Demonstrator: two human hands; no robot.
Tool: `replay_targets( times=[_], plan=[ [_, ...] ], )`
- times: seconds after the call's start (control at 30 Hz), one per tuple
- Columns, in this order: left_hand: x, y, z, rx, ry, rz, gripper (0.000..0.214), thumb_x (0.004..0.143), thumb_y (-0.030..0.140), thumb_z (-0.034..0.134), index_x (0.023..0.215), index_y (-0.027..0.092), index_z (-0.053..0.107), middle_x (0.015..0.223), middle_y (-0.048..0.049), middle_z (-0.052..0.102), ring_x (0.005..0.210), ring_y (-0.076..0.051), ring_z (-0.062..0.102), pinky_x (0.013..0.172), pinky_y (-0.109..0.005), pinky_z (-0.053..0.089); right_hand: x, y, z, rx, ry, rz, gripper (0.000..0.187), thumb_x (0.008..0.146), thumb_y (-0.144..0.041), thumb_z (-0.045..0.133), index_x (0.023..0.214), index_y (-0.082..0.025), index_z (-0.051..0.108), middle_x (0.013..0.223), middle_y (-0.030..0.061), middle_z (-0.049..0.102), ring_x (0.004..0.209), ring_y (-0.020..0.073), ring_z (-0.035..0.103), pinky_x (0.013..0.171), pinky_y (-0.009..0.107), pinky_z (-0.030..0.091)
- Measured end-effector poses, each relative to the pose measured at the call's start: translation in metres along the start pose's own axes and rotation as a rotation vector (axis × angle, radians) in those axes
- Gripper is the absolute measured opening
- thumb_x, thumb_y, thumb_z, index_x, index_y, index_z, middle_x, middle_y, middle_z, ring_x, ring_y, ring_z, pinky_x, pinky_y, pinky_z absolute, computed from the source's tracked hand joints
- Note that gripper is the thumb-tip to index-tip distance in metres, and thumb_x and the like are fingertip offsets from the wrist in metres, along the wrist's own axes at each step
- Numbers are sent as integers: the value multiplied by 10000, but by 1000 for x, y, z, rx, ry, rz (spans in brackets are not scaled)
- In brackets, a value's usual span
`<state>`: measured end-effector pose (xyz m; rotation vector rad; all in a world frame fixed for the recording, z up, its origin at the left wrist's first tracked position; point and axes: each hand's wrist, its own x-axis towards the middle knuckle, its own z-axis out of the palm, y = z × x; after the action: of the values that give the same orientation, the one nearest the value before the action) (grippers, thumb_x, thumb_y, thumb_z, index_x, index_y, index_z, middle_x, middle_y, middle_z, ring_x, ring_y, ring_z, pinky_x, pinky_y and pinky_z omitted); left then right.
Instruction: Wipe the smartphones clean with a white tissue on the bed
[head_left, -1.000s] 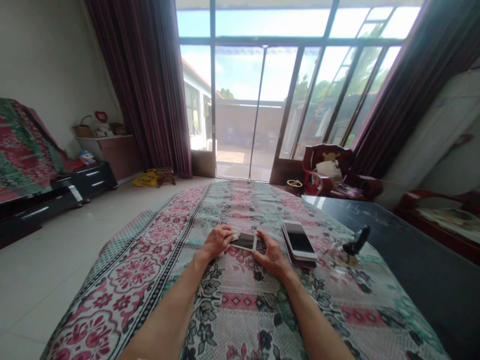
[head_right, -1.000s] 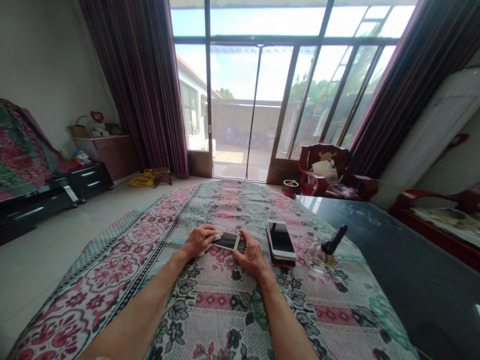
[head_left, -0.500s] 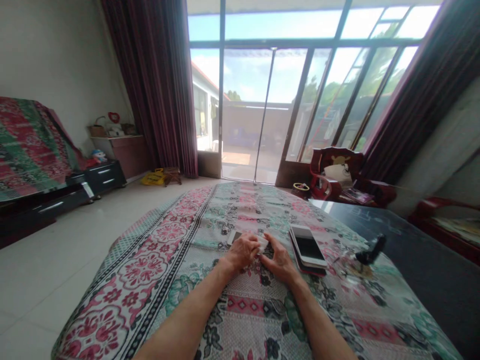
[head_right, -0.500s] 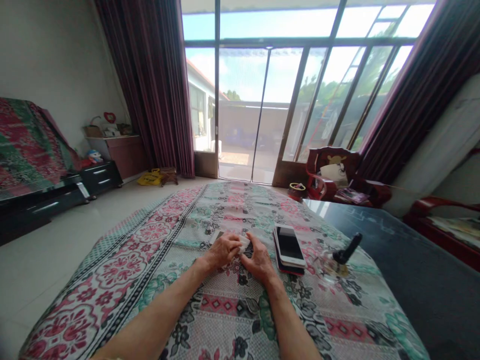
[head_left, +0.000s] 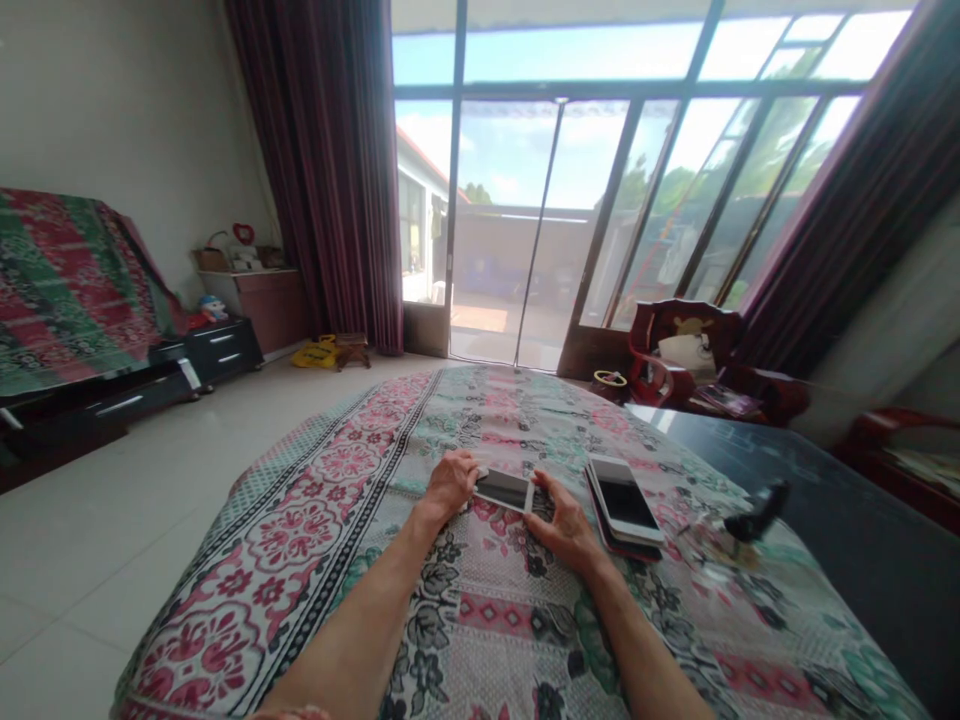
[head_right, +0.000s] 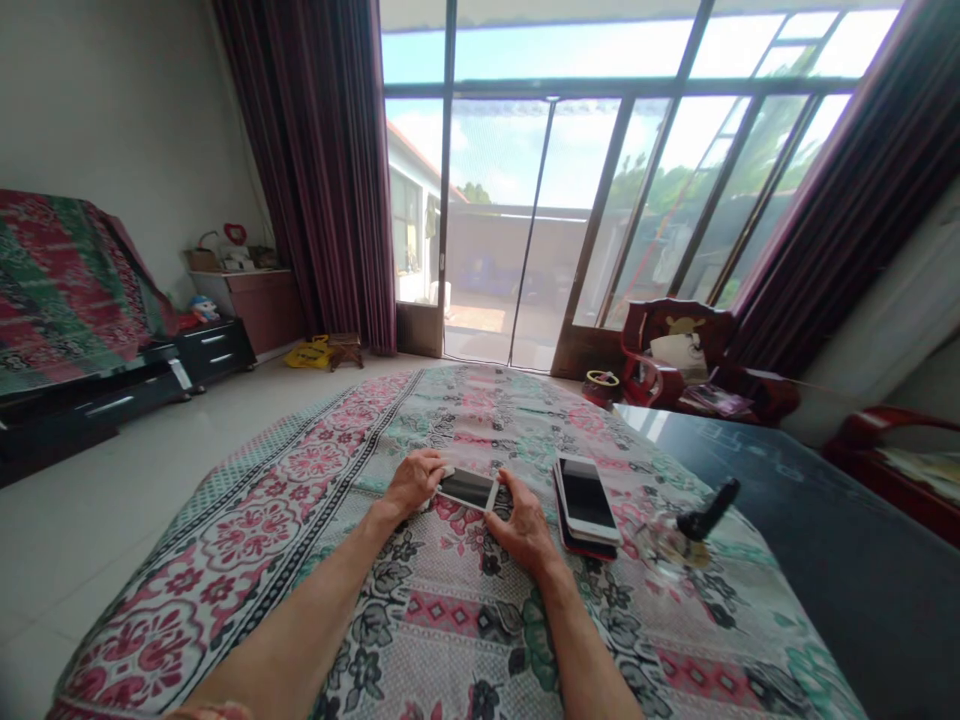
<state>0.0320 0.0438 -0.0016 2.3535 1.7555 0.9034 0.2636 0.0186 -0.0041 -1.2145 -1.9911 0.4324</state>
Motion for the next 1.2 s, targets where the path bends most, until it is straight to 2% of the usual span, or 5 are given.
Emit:
replay_targets(
  times=[0.13, 0.37, 0.7, 0.83, 1.2],
  plan=[
    [-2, 12, 2, 47, -16, -15, 224, 872, 176, 520, 782, 176, 725, 912, -53, 691, 882, -172, 596, 884, -298, 454, 0, 2, 2, 8, 6, 7, 630, 671, -282, 588, 1283, -154, 511, 1208, 135, 638, 1124, 279, 602, 990, 448, 470],
    [-2, 51, 20, -22, -135, 243, 218, 889, 203, 509, 892, 221, 727, 970, -35, 688, 969, -171, 594, 956, -293, 428, 0, 2, 3, 12, 14, -12, 645, 670, -283, 613, 1294, -154, 508, 1208, 139, 636, 1139, 280, 594, 1005, 438, 459],
    [3, 10, 2, 16, -16, 3, 255, 894, 168, 489, 763, 192, 706, 825, -31, 672, 803, -141, 589, 826, -256, 462, -1, 5, 4, 33, 6, 3, 649, 678, -265, 617, 1305, -151, 497, 1241, 147, 616, 1165, 275, 576, 1030, 440, 436],
    [1, 7, 1, 66, 0, -52, 245, 888, 170, 499, 744, 177, 698, 872, -50, 680, 846, -165, 595, 853, -290, 452, -1, 4, 4, 25, 16, -4, 648, 669, -261, 610, 1298, -151, 500, 1233, 139, 621, 1153, 268, 585, 1020, 423, 447],
    [3, 61, 25, -67, -128, 309, 217, 882, 168, 508, 872, 214, 720, 986, -33, 695, 946, -165, 609, 994, -310, 415, -2, 10, 12, -21, 69, -7, 645, 660, -239, 610, 1293, -161, 517, 1274, 132, 603, 1185, 262, 567, 1034, 399, 441]
  ],
)
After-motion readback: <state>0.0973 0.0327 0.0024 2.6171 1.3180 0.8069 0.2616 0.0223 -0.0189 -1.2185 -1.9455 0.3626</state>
